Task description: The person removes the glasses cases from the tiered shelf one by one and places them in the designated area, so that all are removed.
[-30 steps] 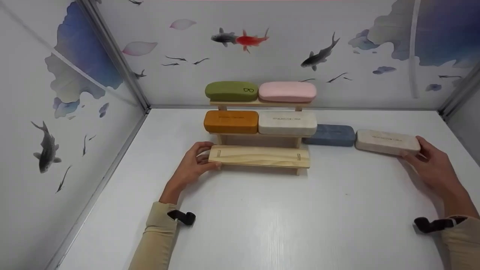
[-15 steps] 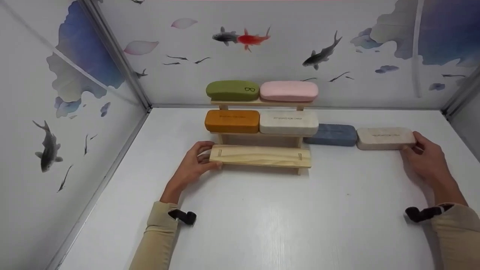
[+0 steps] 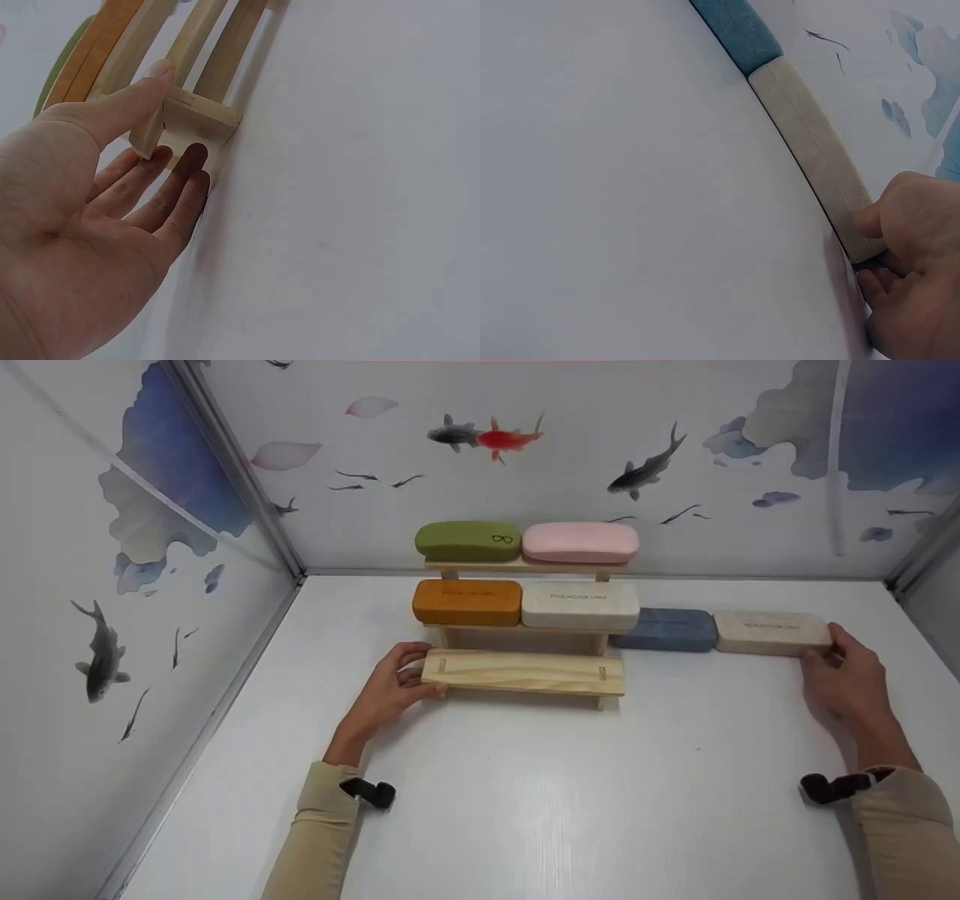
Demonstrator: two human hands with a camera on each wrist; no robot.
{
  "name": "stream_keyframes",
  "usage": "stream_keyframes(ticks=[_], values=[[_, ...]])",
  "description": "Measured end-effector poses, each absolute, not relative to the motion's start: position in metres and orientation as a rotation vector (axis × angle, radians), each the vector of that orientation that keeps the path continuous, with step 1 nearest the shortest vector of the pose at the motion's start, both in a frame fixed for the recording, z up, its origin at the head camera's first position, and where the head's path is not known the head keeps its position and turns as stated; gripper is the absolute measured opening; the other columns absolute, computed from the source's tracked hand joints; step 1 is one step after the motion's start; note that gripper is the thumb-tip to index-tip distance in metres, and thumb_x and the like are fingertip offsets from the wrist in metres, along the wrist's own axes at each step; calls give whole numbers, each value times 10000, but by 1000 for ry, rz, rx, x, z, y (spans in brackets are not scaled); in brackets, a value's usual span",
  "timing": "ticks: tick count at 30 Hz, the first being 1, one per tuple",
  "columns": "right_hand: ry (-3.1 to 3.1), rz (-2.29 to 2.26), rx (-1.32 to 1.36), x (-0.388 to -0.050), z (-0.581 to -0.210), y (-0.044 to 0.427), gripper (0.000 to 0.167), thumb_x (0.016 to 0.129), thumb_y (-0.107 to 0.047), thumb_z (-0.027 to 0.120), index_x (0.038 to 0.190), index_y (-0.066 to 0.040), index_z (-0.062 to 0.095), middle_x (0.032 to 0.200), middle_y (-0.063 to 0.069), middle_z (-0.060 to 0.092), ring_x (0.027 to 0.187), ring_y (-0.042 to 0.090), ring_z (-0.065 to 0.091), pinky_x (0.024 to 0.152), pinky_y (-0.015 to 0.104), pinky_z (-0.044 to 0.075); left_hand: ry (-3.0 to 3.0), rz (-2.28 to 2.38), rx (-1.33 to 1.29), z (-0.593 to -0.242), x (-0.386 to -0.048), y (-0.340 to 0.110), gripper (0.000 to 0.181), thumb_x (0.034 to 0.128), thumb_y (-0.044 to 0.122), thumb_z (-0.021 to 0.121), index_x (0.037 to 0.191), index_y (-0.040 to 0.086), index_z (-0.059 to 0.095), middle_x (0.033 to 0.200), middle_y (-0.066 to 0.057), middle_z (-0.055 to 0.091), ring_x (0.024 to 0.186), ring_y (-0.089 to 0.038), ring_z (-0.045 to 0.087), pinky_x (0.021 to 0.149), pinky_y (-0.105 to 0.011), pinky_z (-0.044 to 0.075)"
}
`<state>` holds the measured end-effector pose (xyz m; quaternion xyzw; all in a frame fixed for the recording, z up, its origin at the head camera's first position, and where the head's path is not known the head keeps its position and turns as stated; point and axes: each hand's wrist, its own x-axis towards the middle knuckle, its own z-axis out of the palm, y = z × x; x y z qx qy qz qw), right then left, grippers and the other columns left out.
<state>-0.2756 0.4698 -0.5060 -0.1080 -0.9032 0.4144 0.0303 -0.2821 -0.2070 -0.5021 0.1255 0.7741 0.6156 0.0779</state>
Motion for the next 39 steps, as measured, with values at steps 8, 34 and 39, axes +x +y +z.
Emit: stream_keyframes(ticks=[8,34,39], values=[[-2688,1335,-454,-270,-508,471,791,1142,-467,378,1748,-146,-17,1817,202,91,1679,438,129,1355,603,193,2320,1833,352,-503,-281,-207,782,922,148,890,1565,120,447,1634,-92,501,1405,-314,635,1038,-340,618],[-2327,1475,-428,-272,-490,421,610,1099,-439,584,1668,-299,412,1753,34,351,1642,226,305,1348,387,302,2301,1851,379,-502,-282,-206,775,925,151,888,1563,119,450,1633,-105,493,1413,-327,628,1012,-327,626],[-2334,1477,-336,-273,-480,402,615,1100,-414,606,1668,-280,414,1751,37,369,1646,246,314,1354,395,298,2317,1837,371,-502,-282,-207,777,920,178,896,1560,135,456,1633,-99,493,1417,-320,628,1032,-339,620]])
